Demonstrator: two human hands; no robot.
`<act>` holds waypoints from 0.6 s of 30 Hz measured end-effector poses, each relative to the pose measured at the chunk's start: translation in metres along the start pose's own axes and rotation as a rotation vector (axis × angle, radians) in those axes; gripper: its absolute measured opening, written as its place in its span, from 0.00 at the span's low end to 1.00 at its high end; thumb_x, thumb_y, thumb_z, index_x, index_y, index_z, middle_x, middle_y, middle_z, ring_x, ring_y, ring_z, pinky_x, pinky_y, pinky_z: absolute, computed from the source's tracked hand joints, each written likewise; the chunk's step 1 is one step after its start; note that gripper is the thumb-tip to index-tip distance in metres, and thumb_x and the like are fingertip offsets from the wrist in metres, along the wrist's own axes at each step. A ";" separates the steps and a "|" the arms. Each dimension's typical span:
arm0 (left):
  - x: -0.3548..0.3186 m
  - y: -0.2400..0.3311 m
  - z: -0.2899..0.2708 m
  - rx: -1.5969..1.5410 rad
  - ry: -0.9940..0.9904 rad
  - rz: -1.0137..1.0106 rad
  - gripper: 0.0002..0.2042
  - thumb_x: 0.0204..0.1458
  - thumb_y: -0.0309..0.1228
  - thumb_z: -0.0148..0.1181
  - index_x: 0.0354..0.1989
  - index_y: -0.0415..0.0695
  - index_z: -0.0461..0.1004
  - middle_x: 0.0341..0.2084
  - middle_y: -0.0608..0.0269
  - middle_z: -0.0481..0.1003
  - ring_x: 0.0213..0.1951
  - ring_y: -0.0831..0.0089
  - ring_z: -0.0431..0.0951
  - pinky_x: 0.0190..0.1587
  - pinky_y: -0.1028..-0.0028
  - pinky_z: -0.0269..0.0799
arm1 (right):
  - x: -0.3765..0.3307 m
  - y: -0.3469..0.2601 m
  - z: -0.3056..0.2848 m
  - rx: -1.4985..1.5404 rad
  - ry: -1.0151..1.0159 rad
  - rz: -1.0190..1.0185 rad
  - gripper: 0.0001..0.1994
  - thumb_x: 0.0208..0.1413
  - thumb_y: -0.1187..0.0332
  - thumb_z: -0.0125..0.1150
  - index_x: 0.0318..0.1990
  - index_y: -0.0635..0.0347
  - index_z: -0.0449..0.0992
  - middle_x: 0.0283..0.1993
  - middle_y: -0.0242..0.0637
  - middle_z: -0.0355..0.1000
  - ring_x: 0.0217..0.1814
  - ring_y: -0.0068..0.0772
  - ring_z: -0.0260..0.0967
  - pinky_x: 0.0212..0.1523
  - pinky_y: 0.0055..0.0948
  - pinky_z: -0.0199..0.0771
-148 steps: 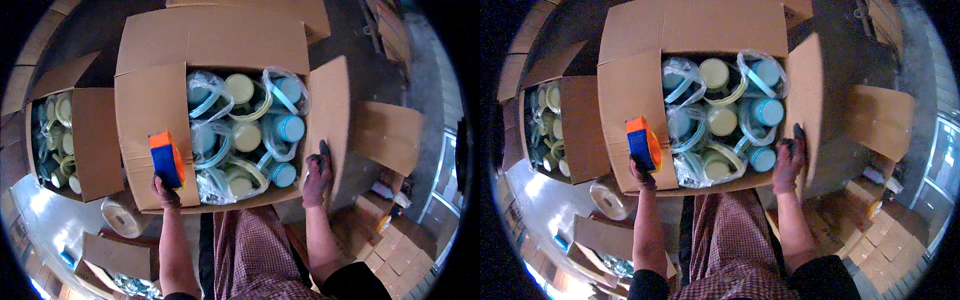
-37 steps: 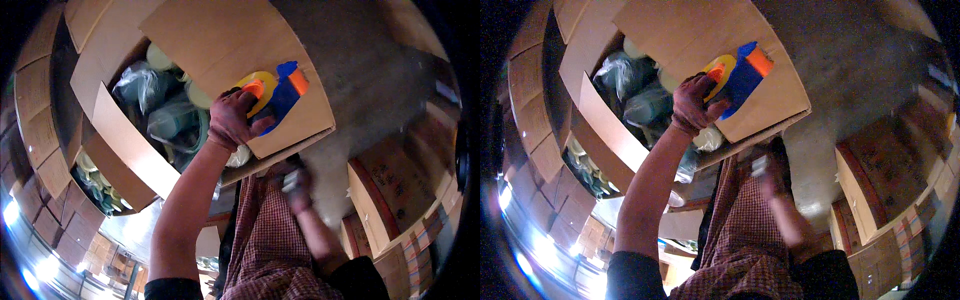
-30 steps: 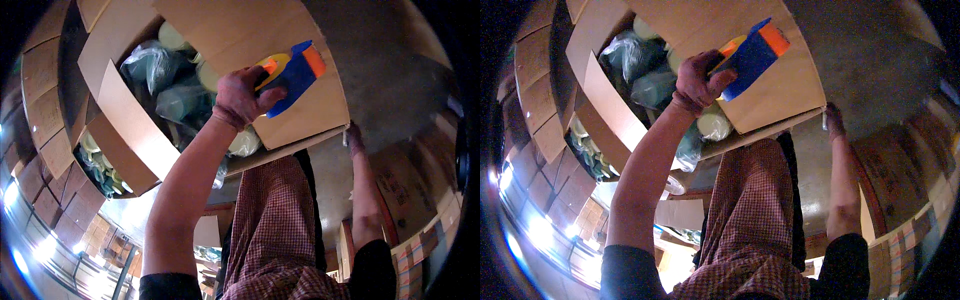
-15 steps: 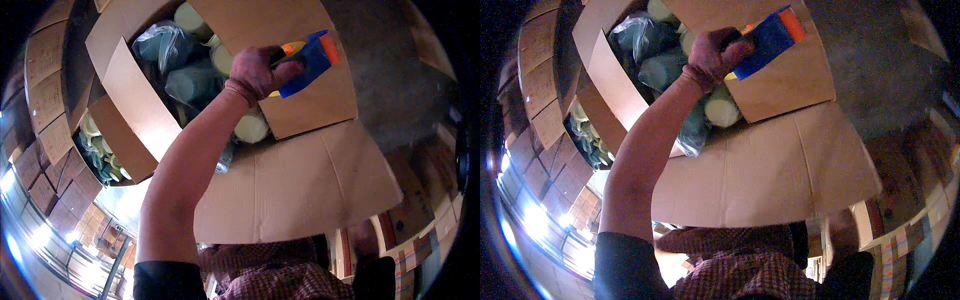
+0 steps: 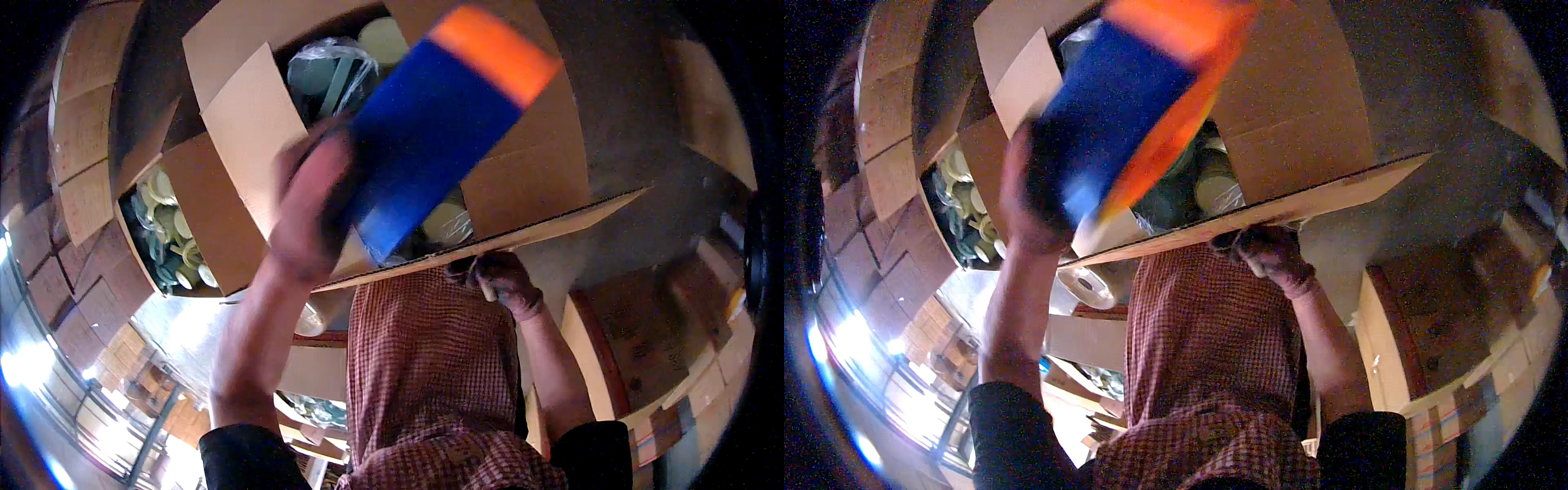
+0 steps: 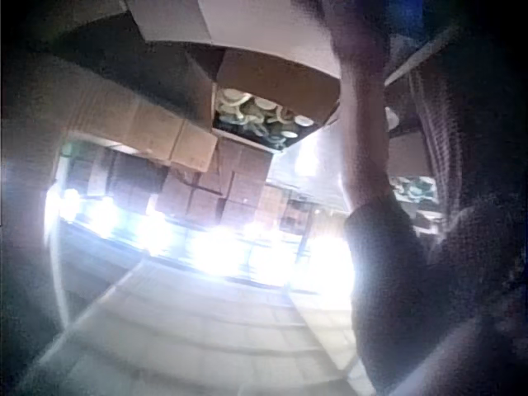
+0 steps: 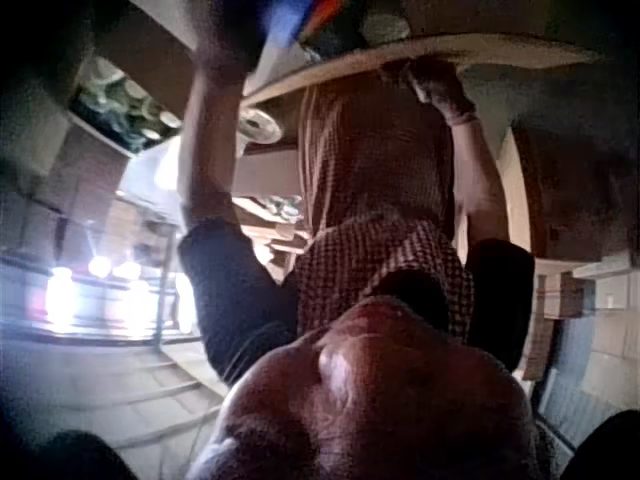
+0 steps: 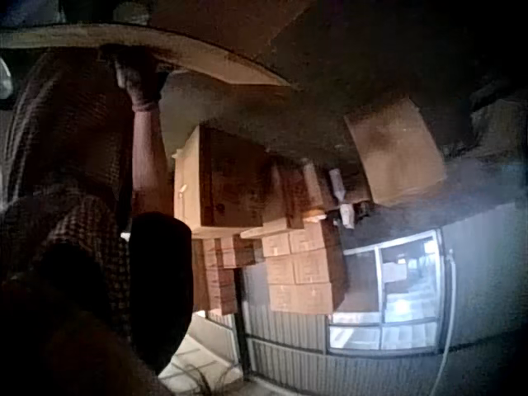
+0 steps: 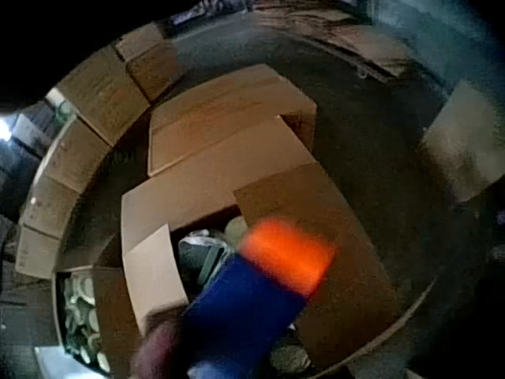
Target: The person repeatedly closes and seals cardboard boxes filled with plastic containers using a handheld tape dispenser. They fold the flaps, apply tape along the seams, and rotate the boxes to seal all sides.
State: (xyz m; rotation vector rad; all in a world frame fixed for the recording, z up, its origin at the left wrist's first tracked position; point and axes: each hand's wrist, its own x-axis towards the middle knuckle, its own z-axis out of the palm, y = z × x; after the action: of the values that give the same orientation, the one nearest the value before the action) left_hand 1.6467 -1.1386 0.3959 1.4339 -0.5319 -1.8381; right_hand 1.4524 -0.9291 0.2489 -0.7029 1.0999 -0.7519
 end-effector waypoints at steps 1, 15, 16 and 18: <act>-0.023 -0.007 -0.055 0.294 -0.193 0.092 0.21 0.49 0.41 0.53 0.45 0.36 0.66 0.37 0.60 0.70 0.39 0.72 0.70 0.44 0.74 0.66 | -0.008 -0.002 -0.010 0.052 -0.037 0.099 0.06 0.50 0.66 0.54 0.33 0.57 0.71 0.29 0.35 0.69 0.30 0.26 0.66 0.35 0.26 0.67; -0.175 -0.096 -0.159 0.798 -0.348 0.415 0.26 0.31 0.56 0.59 0.25 0.41 0.72 0.25 0.56 0.73 0.32 0.54 0.73 0.42 0.63 0.66 | 0.123 -0.230 0.068 -0.490 -0.592 0.541 0.13 0.49 0.62 0.52 0.37 0.61 0.72 0.35 0.39 0.73 0.33 0.33 0.71 0.30 0.30 0.70; -0.179 -0.097 -0.159 0.797 -0.358 0.395 0.26 0.32 0.56 0.59 0.24 0.41 0.72 0.25 0.57 0.73 0.32 0.55 0.74 0.42 0.62 0.66 | 0.145 -0.211 0.084 -0.976 -0.727 0.517 0.13 0.48 0.62 0.52 0.37 0.60 0.72 0.35 0.40 0.73 0.33 0.35 0.72 0.31 0.31 0.71; -0.184 -0.105 -0.153 0.811 -0.323 0.367 0.26 0.32 0.56 0.59 0.23 0.42 0.71 0.24 0.58 0.73 0.32 0.57 0.74 0.43 0.62 0.66 | 0.157 -0.136 0.092 -1.068 -1.127 -0.164 0.11 0.46 0.64 0.52 0.36 0.57 0.72 0.33 0.42 0.72 0.33 0.39 0.72 0.31 0.32 0.71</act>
State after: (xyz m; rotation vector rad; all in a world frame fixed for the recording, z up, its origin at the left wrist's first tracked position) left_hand 1.7817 -0.9145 0.3964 1.3729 -1.7289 -1.6129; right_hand 1.5576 -1.1227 0.3056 -1.8326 0.2913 0.2470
